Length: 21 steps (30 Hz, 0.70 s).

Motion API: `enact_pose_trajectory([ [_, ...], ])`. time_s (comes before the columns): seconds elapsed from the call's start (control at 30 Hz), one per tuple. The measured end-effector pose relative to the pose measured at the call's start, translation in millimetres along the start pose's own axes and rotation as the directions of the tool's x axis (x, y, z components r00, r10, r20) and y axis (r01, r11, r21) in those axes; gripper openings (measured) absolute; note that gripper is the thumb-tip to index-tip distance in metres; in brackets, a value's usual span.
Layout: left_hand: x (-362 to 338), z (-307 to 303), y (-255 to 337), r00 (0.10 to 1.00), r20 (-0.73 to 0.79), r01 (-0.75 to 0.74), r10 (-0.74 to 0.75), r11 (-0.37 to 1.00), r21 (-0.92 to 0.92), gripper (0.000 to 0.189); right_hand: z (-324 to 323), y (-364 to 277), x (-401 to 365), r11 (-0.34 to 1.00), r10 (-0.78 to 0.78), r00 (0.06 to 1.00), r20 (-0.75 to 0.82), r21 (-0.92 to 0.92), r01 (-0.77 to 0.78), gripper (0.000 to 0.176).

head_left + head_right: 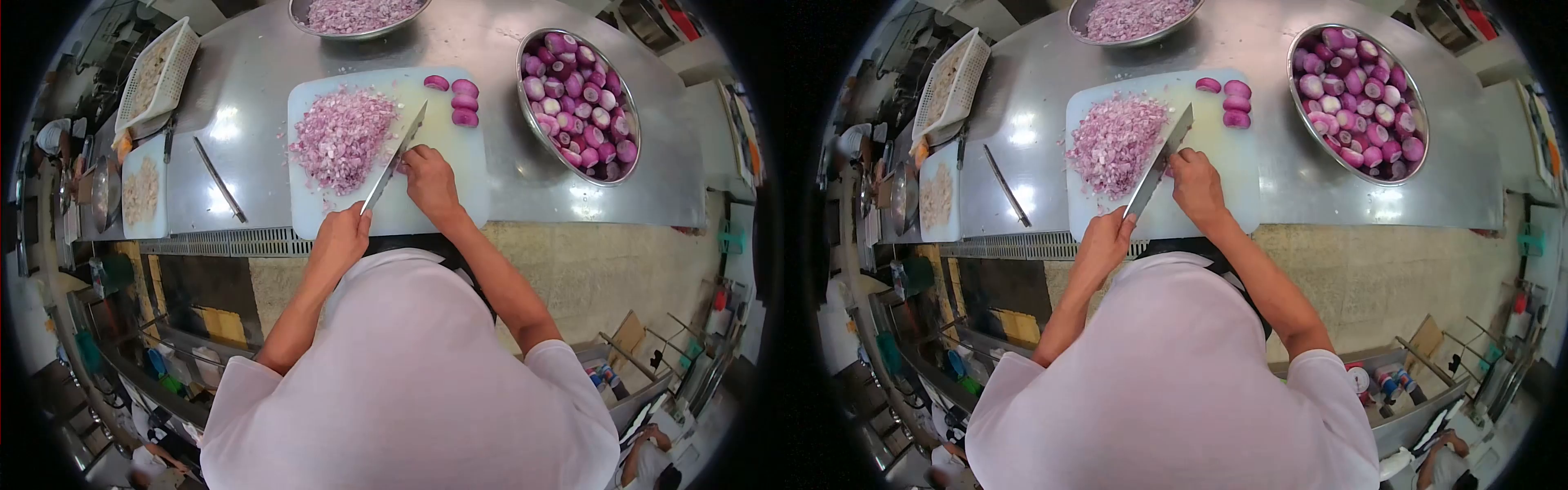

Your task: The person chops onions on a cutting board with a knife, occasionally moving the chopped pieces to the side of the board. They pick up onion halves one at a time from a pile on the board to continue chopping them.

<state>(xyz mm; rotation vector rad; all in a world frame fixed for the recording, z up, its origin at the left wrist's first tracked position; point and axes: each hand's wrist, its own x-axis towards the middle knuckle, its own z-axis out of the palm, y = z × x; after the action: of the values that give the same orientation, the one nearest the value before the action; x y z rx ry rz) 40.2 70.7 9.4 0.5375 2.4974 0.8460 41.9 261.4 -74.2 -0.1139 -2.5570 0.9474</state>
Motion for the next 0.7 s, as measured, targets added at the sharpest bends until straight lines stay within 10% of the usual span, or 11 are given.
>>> enact_pose_trajectory([
  [0.7, 16.3, 9.8, -5.8, 0.998, 0.059, 0.021, -0.025, 0.998, 0.058, 0.022, 6.3, 1.1, -11.9, 0.997, 0.015, 0.998, -0.063, 0.076, -0.011, 0.007],
])
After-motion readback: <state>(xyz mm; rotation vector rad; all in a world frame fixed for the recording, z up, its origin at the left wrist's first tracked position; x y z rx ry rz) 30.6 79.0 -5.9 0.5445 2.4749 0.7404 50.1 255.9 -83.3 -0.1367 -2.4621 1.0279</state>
